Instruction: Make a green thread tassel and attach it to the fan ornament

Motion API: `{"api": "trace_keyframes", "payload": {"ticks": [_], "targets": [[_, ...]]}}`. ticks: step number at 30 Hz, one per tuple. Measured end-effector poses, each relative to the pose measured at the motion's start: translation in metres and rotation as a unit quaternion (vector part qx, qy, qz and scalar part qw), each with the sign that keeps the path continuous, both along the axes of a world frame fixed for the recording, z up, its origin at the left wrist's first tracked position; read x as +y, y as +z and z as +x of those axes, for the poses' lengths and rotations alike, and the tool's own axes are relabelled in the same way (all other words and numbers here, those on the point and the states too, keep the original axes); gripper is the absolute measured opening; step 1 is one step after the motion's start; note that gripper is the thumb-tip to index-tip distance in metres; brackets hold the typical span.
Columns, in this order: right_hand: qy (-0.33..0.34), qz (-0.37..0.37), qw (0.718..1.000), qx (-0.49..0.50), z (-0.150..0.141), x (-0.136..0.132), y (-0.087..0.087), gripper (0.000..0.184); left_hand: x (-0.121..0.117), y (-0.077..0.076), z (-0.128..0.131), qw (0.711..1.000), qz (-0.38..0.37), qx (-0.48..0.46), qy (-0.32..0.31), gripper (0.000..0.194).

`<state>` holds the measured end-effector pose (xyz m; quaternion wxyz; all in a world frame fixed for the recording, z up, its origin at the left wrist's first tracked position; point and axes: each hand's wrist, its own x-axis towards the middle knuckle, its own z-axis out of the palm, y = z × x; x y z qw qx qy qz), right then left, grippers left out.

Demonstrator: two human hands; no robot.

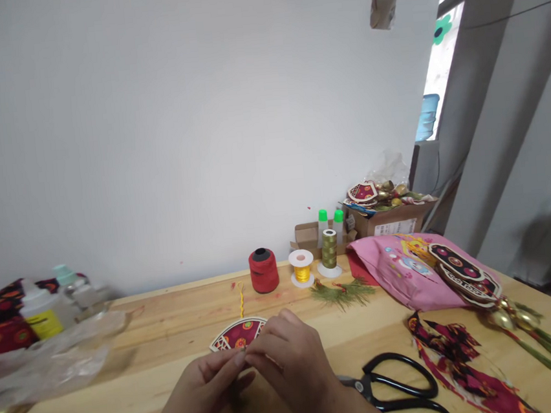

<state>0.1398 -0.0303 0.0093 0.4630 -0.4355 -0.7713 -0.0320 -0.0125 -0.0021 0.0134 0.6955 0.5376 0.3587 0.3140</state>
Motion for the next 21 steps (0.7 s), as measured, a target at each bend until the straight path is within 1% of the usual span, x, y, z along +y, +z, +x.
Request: {"api": "trace_keyframes", "payload": {"ticks": [4,7,10,13,17,21], "targets": [[0.004,-0.013,1.0,0.022,0.0,0.0,0.0,0.012,0.001,-0.001,-0.001,1.0,-0.011,0.004,-0.021,0.022],[0.017,-0.014,0.999,0.046,-0.001,0.002,0.0,0.01,0.001,-0.002,-0.001,0.999,0.006,-0.004,-0.031,0.022],[0.029,-0.02,0.996,0.078,-0.002,0.003,-0.001,0.01,-0.001,-0.001,0.0,0.999,0.014,-0.012,-0.026,0.022],[0.041,-0.049,0.991,0.113,-0.002,0.004,-0.001,0.009,-0.003,0.005,0.0,1.0,0.012,0.0,-0.011,0.022],[0.063,-0.085,0.984,0.144,0.0,0.004,-0.002,0.008,-0.003,0.009,-0.003,0.998,0.043,0.031,-0.021,0.021],[0.09,-0.115,0.976,0.164,0.002,0.005,-0.001,0.005,-0.002,0.007,-0.006,0.995,0.078,0.05,-0.04,0.02]]}}
